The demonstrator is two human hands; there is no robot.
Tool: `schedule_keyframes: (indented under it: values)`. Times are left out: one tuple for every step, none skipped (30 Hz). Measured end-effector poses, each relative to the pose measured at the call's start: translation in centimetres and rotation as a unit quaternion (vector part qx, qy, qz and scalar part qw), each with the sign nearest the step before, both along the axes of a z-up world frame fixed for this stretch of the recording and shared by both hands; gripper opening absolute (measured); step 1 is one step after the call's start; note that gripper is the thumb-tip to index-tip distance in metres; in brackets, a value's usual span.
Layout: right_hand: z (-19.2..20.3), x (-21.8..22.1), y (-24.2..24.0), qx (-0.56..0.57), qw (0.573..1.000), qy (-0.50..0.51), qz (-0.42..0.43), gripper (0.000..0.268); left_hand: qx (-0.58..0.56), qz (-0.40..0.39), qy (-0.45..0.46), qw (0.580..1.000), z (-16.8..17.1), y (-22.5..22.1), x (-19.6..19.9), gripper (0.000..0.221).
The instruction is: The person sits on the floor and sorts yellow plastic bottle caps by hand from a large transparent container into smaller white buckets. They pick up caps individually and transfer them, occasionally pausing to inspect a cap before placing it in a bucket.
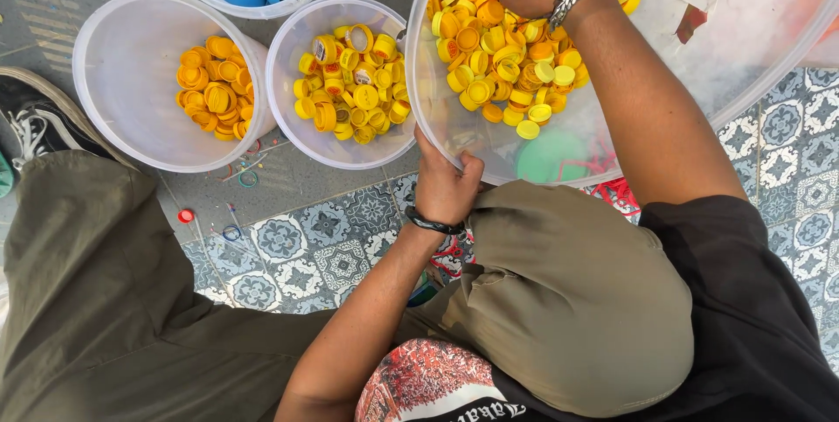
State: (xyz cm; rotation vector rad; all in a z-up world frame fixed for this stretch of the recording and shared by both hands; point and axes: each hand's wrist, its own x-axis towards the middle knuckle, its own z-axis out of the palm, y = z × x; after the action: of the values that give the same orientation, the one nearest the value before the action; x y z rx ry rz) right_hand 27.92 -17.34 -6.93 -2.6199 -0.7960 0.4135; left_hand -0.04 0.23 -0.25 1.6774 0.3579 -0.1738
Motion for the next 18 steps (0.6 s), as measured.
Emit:
schedule_keyframes:
  values:
    - [2.1,-1.6,1.2,0.013,0.999,0.043,0.001,0.035,0.001,0.0,-0.006,1.0,-0.4,0.0,-0.2,0.08]
    - [4.1,-3.2,2.5,0.026,0.996,0.085,0.001,0.035,0.001,0.0,-0.013,1.0,-0.9,-0.1,-0.4,0.08]
    - [4.0,-3.9,2.9,0.026,0.996,0.084,0.003,0.035,0.001,0.002,-0.014,1.0,-0.9,-0.1,-0.3,0.08]
    - [3.9,-4.6,3.3,0.031,0.995,0.074,0.064,0.034,0.007,0.002,-0.026,1.0,-1.0,-0.1,-0.2,0.081]
    - [3.8,-5.4,3.7,0.038,0.989,0.066,0.125,0.038,0.014,0.002,-0.038,0.999,-1.0,-0.1,-0.3,0.082]
    - [4.3,-5.9,4.6,0.037,0.989,0.066,0.127,0.038,0.014,0.004,-0.038,0.999,-1.1,-0.2,-0.3,0.082]
    - [4.7,-6.6,5.5,-0.019,0.99,0.067,0.121,0.031,0.021,0.005,-0.036,0.999,-1.2,-0.2,-0.4,0.083]
    - [5.0,-7.2,6.4,-0.076,0.988,0.068,0.114,0.026,0.027,0.006,-0.035,0.999,-1.3,-0.2,-0.5,0.084]
    - [5.2,-7.3,6.8,-0.076,0.988,0.069,0.118,0.026,0.027,0.01,-0.034,0.999,-1.3,-0.5,-0.4,0.084]
    - [5.3,-7.5,7.2,-0.142,0.983,0.061,0.095,0.03,0.029,0.011,-0.041,0.999,-1.3,-0.7,-0.3,0.086]
    - [5.1,-7.9,8.0,-0.201,0.975,0.055,0.073,0.035,0.036,0.014,-0.044,0.998,-1.3,-0.5,-0.5,0.087]
    - [4.7,-7.8,8.1,-0.197,0.975,0.058,0.08,0.035,0.04,0.019,-0.04,0.998,-1.1,-0.4,-0.5,0.087]
    - [4.4,-7.6,8.1,-0.226,0.969,0.062,0.075,0.036,0.026,0.018,-0.022,0.999,-0.8,-0.3,-0.4,0.089]
    - [4.1,-7.4,8.1,-0.254,0.962,0.066,0.071,0.037,0.012,0.016,-0.005,1.0,-0.4,-0.2,-0.2,0.09]
    - [3.5,-7.4,7.9,-0.254,0.962,0.065,0.072,0.037,0.012,0.018,-0.005,1.0,-0.7,-0.2,-0.5,0.09]
    - [2.9,-7.4,7.6,-0.242,0.966,0.061,0.061,0.036,0.008,0.017,-0.011,1.0,-1.0,-0.2,-0.7,0.09]
    - [2.5,-7.2,7.1,-0.23,0.97,0.056,0.047,0.037,0.002,0.014,-0.02,1.0,-1.3,-0.3,-0.6,0.09]
    - [2.6,-7.1,6.6,-0.232,0.97,0.054,0.046,0.037,0.0,0.014,-0.023,1.0,-1.3,-0.4,-0.5,0.09]
